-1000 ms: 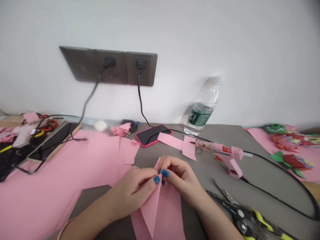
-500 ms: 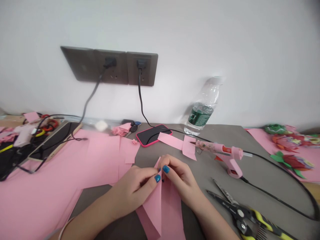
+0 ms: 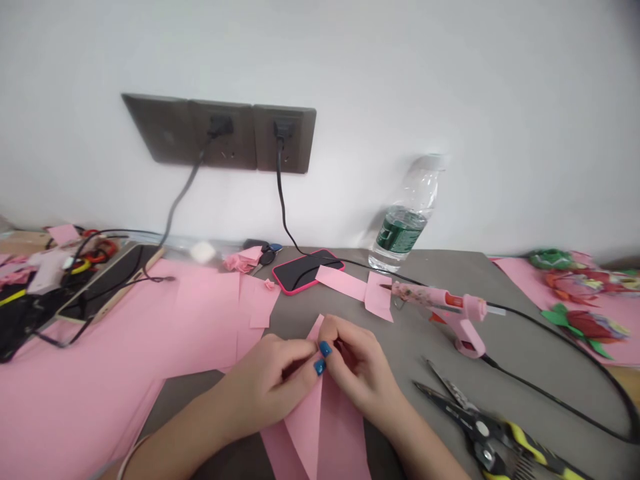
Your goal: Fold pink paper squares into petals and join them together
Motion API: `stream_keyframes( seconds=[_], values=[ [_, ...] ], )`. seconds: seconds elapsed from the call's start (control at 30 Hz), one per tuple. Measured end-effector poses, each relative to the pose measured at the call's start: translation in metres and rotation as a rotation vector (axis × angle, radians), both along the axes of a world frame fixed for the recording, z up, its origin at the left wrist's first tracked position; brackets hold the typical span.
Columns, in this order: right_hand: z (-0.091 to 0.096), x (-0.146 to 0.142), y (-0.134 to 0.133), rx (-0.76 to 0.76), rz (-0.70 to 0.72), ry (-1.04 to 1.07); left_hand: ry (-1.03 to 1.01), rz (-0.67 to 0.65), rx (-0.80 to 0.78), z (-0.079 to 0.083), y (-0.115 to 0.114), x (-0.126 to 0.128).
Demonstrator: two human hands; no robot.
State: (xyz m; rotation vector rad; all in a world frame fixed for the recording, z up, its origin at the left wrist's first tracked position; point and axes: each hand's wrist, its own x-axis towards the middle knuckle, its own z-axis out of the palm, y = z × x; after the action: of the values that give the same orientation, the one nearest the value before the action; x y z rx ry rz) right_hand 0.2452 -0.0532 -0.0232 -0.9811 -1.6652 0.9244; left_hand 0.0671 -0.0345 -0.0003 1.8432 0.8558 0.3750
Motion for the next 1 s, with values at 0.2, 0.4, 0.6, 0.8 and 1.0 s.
stream_keyframes(
  seconds=[0.2,0.4,0.6,0.8,1.0],
  values=[
    [0.0024,0.0008,0.0004,0.031,-0.044,0.050,0.002,-0.021,0.029,-0.0004,0.0001,0.0008],
    [0.0016,0.0025,-0.0004,-0.022,0.000,0.084,-0.020,0.027,0.049,0.0028,-0.0004,0.0009],
    [0.0008,0.0010,0.0004,-0.014,-0.009,0.028,-0.010,0.011,0.033,0.0010,-0.0002,0.0012],
    [0.0029,-0.0020,-0.0001,0.060,-0.094,-0.015,0.013,-0.017,0.036,-0.0027,-0.0016,0.0007],
    [0.0037,0.0019,-0.0001,0.022,-0.063,0.098,-0.015,0.031,0.088,-0.0017,-0.0008,0.0013]
  ],
)
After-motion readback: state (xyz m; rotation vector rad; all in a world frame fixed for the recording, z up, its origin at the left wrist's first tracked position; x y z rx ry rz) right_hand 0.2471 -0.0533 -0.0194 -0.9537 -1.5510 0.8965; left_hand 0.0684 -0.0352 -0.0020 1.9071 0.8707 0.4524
